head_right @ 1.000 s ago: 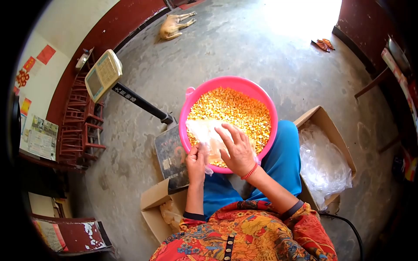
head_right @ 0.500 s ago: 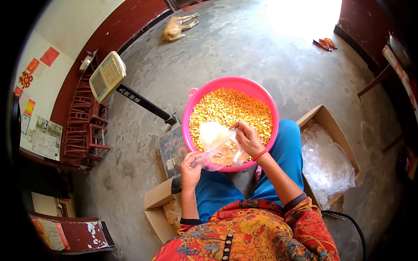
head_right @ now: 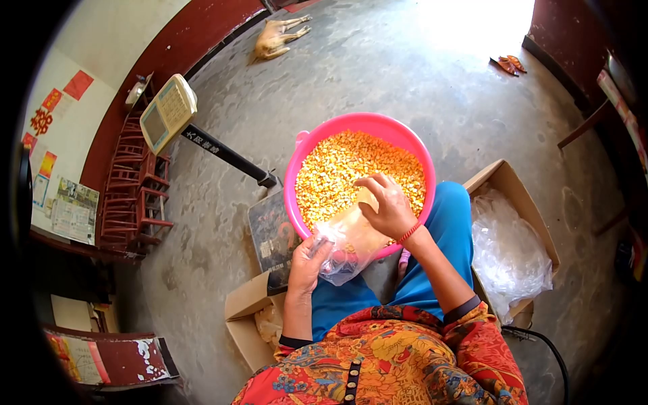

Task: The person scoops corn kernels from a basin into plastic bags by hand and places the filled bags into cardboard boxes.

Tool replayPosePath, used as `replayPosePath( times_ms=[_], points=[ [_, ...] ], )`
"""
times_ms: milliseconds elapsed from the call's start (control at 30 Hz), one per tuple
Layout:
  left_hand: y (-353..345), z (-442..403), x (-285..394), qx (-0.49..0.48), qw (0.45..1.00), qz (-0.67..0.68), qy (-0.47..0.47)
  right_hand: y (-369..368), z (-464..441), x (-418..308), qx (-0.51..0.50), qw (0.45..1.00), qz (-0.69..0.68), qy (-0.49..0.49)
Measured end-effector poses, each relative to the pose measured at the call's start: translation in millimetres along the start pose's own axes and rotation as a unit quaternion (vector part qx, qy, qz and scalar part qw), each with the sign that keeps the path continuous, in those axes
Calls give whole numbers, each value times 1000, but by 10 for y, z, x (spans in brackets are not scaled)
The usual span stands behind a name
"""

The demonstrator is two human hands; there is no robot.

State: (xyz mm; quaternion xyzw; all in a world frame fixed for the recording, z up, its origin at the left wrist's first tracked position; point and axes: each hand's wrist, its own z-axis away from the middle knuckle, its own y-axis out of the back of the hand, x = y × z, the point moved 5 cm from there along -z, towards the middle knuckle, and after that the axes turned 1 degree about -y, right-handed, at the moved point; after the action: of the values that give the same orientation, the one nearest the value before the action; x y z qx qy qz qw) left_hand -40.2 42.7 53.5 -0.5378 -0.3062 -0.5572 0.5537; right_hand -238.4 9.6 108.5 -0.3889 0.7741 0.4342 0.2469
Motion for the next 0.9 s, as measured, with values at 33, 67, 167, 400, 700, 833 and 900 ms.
replayPosePath(
  times_ms=[33,67,167,400,700,833,900],
  points=[
    [44,-21,-40,49,998,31,8,63,-43,-158,0,1000,0,-1],
    [152,-47,-122,31,997,48,52,85,-61,-338,-40,996,-74,23],
    [159,-126,-107,113,973,196,39,-110,82,-577,-216,951,-214,57],
    [467,-182,257,110,935,337,32,-390,406,-203,-424,903,58,-41],
    [181,-374,242,61,990,121,-41,-448,97,-325,-258,964,-26,53],
    [433,-562,166,144,978,-46,-140,-733,158,-68,-493,840,218,66],
    [734,-677,54,187,954,-156,-178,-724,163,-28,-496,837,223,57]
  ],
)
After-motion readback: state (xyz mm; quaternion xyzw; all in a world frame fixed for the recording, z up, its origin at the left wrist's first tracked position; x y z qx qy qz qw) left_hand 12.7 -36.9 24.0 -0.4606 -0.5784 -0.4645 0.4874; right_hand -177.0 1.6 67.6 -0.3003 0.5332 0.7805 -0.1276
